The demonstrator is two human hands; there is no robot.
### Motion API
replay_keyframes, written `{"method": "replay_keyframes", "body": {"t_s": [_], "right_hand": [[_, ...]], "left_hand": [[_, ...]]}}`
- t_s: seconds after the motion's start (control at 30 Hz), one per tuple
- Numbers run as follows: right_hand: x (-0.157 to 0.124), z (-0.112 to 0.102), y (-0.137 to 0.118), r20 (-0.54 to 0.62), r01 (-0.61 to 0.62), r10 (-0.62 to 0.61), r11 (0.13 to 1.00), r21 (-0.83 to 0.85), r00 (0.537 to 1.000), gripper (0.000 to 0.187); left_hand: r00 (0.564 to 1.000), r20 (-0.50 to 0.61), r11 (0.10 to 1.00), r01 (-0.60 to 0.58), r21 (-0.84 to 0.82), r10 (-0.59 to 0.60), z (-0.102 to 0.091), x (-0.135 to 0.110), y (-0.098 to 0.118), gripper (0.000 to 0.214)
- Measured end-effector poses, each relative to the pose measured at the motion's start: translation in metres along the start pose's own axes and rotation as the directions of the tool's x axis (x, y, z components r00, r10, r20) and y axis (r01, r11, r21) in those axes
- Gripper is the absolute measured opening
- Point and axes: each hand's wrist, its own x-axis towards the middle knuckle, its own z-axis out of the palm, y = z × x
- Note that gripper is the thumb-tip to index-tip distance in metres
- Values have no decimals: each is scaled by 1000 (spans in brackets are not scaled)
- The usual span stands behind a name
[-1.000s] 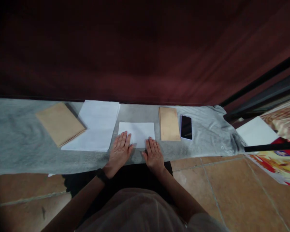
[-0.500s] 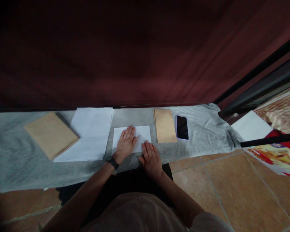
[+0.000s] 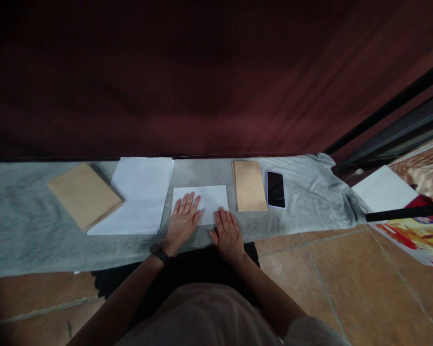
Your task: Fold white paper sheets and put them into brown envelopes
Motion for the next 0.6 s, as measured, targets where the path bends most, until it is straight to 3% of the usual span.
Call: {"method": "replay_keyframes", "body": {"t_s": [0.13, 0.27, 0.43, 0.6], "right_hand": [[2, -5, 2, 0, 2, -2, 999, 40, 1000, 61], [24, -8, -5, 20, -45, 44, 997, 54, 999, 56], [61, 3, -21, 42, 2, -5, 998, 70, 999, 53], [63, 15, -18, -9, -9, 10, 998, 63, 1000, 54]], "left_hand": [[997, -15, 997, 76, -1, -76, -7, -20, -5, 61], [994, -31, 995, 101, 11, -100, -9, -25, -8, 62], [993, -50, 994, 109, 8, -109, -7, -24, -6, 62], [980, -107, 986, 165, -32, -168, -6, -31, -9, 64]]}}
